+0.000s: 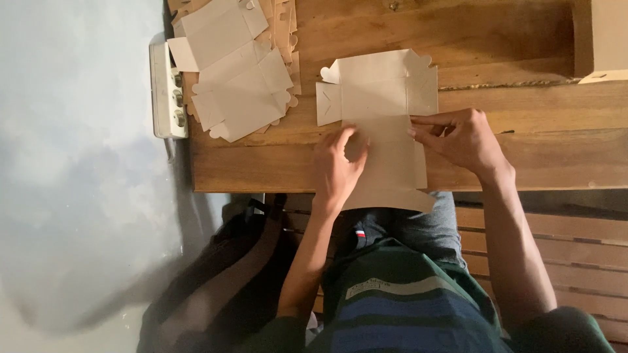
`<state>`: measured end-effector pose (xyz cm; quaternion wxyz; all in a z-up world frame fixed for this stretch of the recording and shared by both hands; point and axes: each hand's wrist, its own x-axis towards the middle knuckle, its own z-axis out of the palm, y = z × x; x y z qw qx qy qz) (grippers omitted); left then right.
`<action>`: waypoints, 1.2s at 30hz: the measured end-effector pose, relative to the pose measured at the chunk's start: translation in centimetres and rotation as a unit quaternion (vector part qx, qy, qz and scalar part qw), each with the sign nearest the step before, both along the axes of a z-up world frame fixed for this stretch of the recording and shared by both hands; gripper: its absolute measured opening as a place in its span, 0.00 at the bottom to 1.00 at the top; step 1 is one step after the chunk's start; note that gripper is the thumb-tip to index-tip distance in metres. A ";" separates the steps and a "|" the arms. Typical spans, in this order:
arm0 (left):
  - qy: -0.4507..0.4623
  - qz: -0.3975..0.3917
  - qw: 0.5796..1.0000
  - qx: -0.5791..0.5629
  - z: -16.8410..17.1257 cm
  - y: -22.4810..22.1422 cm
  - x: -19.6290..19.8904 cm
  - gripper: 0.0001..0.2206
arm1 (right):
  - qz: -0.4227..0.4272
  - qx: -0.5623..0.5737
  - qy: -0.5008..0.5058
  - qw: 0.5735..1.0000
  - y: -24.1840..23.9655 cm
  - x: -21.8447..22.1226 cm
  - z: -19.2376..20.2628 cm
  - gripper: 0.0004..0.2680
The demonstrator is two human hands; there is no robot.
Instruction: Assembling cardboard boxes by folding flat sheets along pre-scored lines and securing the flaps.
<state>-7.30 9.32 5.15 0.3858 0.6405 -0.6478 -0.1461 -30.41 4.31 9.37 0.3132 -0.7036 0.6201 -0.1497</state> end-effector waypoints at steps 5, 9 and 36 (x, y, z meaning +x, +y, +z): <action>-0.058 -0.012 0.998 0.007 0.1 0.3 -0.4 0.14 | 0.037 0.040 -0.074 0.996 -0.6 0.3 0.1 0.11; -0.061 -0.026 0.998 -0.005 -0.1 0.3 -0.4 0.16 | 0.073 -0.049 -0.082 0.993 -0.1 0.7 -0.7 0.13; -0.051 -0.162 0.985 -0.014 -1.0 -2.8 -1.0 0.25 | -0.057 -0.272 -0.015 0.960 -2.8 -0.3 -6.7 0.08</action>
